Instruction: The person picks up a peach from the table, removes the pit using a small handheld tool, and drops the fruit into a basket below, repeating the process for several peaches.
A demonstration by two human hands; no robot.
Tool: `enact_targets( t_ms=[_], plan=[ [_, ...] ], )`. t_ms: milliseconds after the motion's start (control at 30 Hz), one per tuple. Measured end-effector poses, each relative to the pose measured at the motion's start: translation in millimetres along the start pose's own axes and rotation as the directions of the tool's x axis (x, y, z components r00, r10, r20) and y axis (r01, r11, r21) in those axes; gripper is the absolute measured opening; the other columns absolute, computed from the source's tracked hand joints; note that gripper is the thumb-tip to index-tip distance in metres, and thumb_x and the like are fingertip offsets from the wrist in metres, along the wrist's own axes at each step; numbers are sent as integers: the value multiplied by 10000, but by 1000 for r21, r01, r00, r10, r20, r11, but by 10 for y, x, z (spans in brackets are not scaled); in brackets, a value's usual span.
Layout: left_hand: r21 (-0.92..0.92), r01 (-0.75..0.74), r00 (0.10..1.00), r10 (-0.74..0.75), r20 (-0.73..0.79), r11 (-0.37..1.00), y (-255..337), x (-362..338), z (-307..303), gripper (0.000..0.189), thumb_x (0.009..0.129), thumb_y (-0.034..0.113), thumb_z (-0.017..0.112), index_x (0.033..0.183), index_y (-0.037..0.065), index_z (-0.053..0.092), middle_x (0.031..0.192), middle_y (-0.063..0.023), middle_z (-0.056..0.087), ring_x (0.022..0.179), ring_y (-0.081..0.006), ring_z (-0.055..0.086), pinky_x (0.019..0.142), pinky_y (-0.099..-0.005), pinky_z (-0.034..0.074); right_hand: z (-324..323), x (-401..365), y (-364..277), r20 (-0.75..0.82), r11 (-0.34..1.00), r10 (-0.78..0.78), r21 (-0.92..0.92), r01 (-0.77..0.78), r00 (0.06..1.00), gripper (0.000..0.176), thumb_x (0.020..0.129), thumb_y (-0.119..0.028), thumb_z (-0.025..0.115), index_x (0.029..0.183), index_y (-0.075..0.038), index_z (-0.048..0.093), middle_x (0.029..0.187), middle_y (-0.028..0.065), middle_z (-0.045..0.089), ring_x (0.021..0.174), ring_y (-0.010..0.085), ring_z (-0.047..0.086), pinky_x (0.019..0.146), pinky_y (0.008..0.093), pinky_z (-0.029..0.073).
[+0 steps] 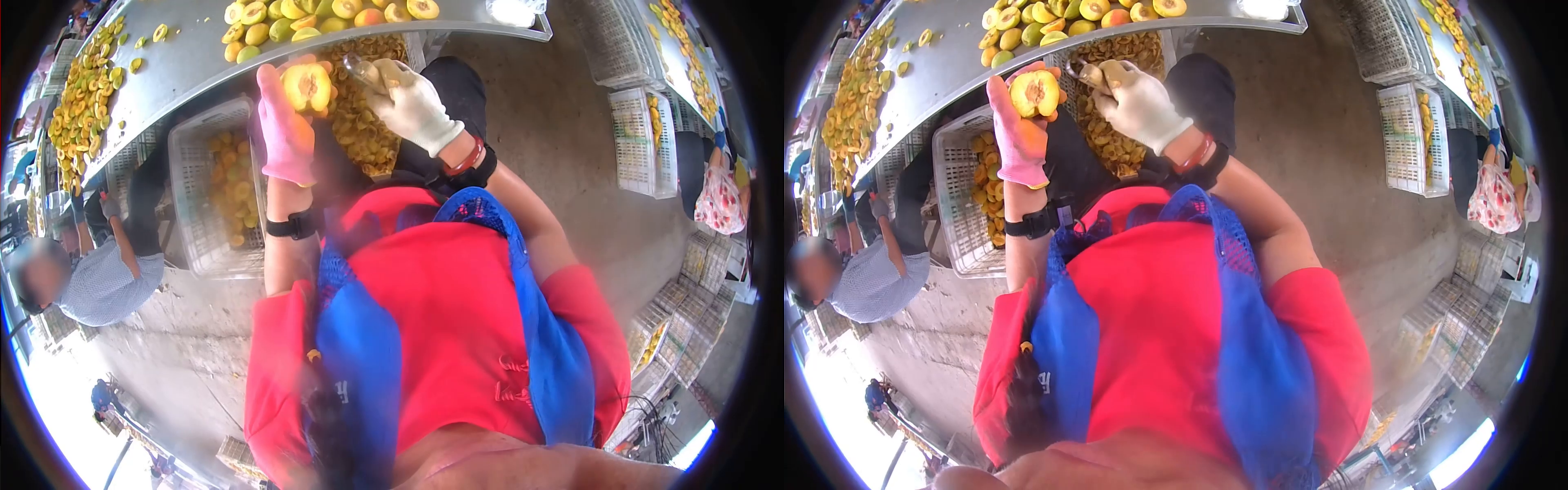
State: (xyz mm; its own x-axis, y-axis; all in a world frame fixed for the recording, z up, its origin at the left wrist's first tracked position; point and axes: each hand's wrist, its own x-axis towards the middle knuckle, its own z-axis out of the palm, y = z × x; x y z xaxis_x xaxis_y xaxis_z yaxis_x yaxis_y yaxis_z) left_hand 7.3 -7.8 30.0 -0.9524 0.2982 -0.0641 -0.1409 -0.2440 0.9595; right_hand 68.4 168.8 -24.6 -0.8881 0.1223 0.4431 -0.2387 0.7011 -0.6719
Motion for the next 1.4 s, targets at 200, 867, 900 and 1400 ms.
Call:
enact_targets(
  t_ms=[200, 867, 900, 1400],
  plan=[
    [-39, -3, 998, 5, 60, 999, -74, 35, 60, 764, 980, 699, 375, 1163, -1, 621, 1058, -141, 707, 931, -196, 661, 786, -303, 518, -109, -21, -404, 63, 1000, 3, 21, -5, 998, 239, 860, -221, 679, 956, -87, 506, 844, 151, 667, 751, 394, 665, 634, 494, 525],
    [-88, 157, 983, -147, 108, 984, -85, -35, 139, 916, 916, 799, 343, 988, -49, 681, 922, -183, 704, 829, -277, 676, 804, -363, 555, -16, -354, -410, 277, 976, -89, 217, 28, 957, 616, 861, -149, 621, 1451, -108, 453, 1053, 248, 592, 763, 427, 645, 706, 485, 544],
    [-82, 139, 985, -129, 114, 987, -109, -25, 133, 919, 913, 803, 344, 986, -49, 682, 920, -185, 704, 822, -276, 677, 799, -362, 557, -3, -355, -391, 280, 976, -103, 213, 43, 954, 612, 860, -148, 620, 1447, -100, 455, 1055, 249, 589, 759, 432, 642, 705, 486, 543],
    [-109, 81, 993, -90, -74, 991, -56, -105, 306, 878, 909, 804, 359, 906, -14, 678, 843, -159, 702, 732, -261, 669, 724, -348, 542, 24, -268, -480, 356, 736, 61, 615, -282, 933, 309, 834, -75, 609, 1133, -11, 562, 946, 175, 619, 868, 319, 612, 770, 407, 496]
  ],
)
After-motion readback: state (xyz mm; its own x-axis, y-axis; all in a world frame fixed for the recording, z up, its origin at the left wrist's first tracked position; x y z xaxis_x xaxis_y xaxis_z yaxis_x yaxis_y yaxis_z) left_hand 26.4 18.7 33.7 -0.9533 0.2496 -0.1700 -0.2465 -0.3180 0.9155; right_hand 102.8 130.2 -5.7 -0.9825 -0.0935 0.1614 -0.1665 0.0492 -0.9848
